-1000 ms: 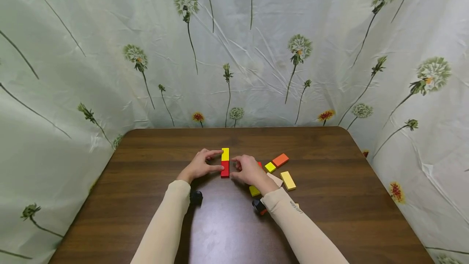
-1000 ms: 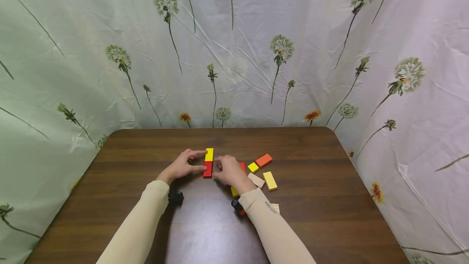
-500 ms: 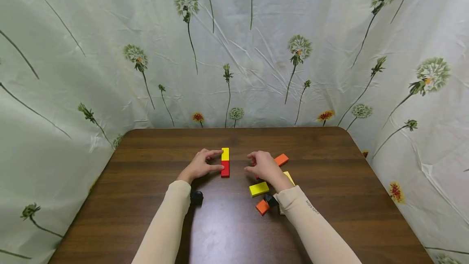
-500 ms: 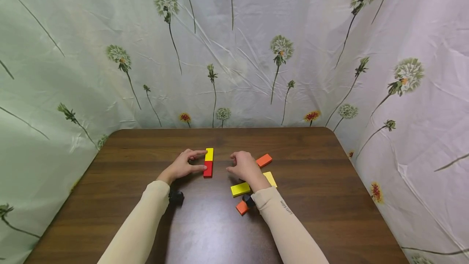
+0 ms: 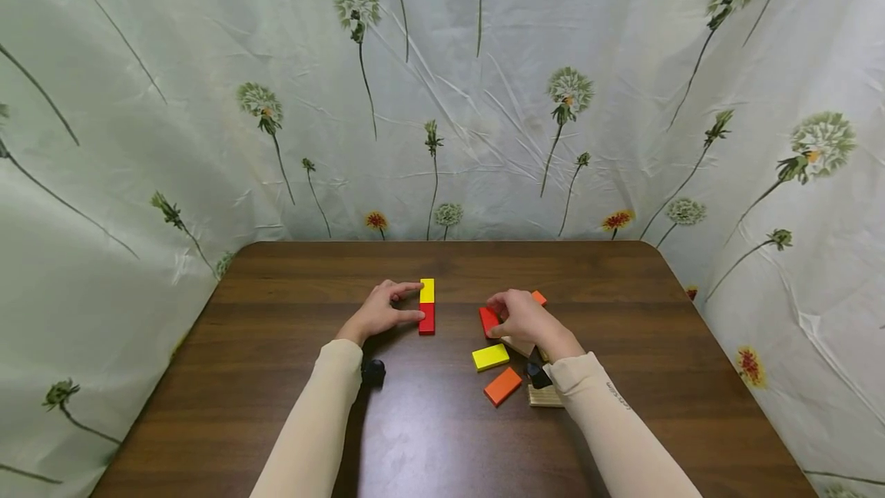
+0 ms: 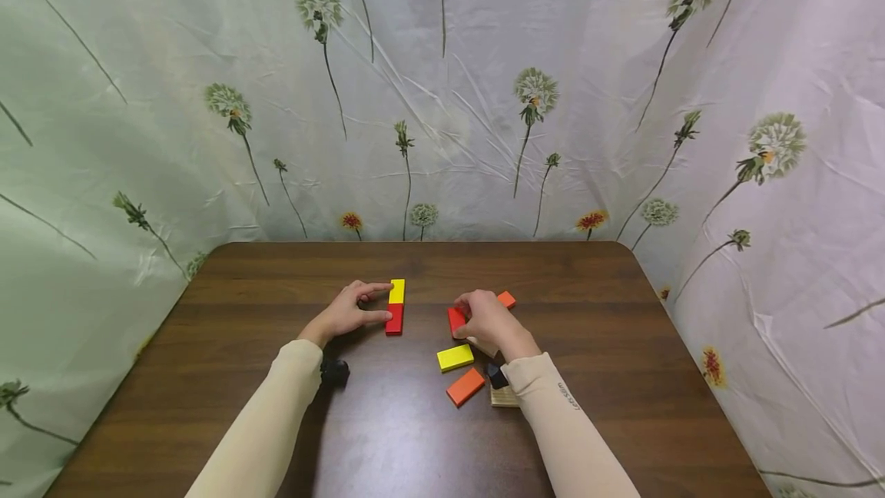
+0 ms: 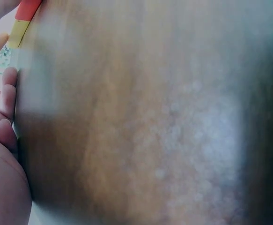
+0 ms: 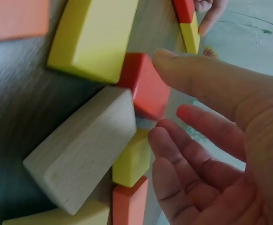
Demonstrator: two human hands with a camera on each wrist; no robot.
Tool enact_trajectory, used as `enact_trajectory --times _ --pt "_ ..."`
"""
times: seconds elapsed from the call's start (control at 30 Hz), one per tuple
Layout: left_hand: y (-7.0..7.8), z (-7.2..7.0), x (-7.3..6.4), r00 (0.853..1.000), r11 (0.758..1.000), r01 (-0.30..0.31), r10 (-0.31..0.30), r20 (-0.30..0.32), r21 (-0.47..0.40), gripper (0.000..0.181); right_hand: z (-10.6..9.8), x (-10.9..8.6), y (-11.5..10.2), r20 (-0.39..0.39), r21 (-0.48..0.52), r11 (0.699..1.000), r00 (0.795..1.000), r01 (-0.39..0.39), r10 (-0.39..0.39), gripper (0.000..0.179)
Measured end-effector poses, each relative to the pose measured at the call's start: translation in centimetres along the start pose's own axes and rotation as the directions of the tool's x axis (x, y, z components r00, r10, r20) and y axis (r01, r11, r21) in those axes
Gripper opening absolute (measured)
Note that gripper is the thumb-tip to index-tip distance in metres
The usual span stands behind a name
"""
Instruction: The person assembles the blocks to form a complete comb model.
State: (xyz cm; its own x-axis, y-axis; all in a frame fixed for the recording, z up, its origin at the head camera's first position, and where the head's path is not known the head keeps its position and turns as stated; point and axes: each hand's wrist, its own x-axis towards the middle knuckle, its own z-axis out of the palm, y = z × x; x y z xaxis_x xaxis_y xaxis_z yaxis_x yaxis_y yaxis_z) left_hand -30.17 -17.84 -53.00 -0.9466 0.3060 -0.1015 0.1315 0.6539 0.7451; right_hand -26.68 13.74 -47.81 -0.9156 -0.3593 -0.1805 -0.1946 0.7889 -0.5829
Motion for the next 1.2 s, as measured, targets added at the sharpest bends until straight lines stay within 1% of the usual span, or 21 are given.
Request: enact_trajectory --times 0.3,0.6,0.8,1.07,1.2 --pt "0.1 -0.1 0.0 1.000 1.000 0.015 -0.015 -0.001 -0.009 0.064 0.3 -0.1 0.5 -0.004 -0.030 1.000 1.000 -0.007 0.007 0.054" --pt "0.0 -0.1 0.1 1.000 1.000 0.000 0.000 -0.001 -0.004 0.064 0.5 0.0 0.5 -0.018 -0.029 0.999 1.000 -0.026 0.025 0.053" --pt "0.0 0.0 0.1 1.000 1.000 -0.008 0.008 0.001 0.005 0.064 0.9 0.4 0.5 -0.035 -0.064 0.998 0.999 -0.008 0.006 0.053" --pt "0.0 0.0 0.1 1.000 1.000 -0.002 0.002 -0.001 0.001 0.064 1.3 0.8 -0.1 -0.051 -0.097 0.995 0.999 -0.013 0.008 0.050" --pt "0.0 0.0 0.1 1.000 1.000 -0.004 0.004 -0.002 -0.006 0.064 1.4 0.8 -0.4 -0.054 -0.093 0.995 0.998 -0.030 0.025 0.053"
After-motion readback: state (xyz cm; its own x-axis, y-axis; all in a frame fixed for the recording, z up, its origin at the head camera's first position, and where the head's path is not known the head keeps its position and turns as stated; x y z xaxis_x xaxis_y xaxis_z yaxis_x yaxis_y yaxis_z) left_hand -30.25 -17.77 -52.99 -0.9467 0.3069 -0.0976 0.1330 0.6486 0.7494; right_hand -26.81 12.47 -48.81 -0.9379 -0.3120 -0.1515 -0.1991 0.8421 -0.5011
